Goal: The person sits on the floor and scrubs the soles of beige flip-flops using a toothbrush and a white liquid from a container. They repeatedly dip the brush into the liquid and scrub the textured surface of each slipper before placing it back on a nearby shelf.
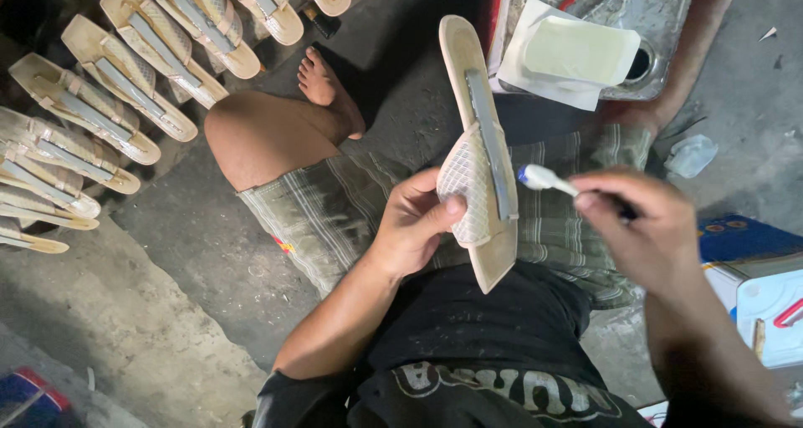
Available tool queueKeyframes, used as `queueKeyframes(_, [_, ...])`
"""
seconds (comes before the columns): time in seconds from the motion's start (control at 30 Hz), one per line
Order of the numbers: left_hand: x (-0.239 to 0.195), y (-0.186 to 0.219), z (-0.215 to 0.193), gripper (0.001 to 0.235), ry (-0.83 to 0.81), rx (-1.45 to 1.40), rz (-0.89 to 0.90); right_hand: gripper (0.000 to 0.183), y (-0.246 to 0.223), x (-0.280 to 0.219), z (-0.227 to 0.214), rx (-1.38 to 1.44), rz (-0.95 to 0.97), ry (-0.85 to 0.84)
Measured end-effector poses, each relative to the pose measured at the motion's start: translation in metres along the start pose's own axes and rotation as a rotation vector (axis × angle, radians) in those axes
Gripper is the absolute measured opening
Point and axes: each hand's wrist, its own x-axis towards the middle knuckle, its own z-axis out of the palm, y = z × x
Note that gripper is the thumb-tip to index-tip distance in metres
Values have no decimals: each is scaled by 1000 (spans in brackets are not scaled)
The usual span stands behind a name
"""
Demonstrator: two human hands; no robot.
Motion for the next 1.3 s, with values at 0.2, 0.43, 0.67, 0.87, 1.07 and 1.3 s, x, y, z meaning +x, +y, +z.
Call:
queueKeyframes(0.2, [-7,9,24,30,-46,117,10,15,-14,-15,36,156,-53,32])
queueKeyframes(0.43, [-9,13,35,26,-14,124,43,17,-17,-12,40,-100,-323,147])
queueKeyframes(0.67, [-11,14,38,25,-9,58,41,15,-15,-22,34,-93,-330,139])
queueKeyframes(0.87, [-13,16,41,26,3,67,19,16,-13,-21,34,-76,-358,119])
queueKeyframes(1.07, [-13,17,40,27,49,68,15,16,-15,-26,28,-70,-396,70])
queueKeyframes(1.3, [-12,19,41,26,48,99,45,18,-18,-27,22,-99,-390,69])
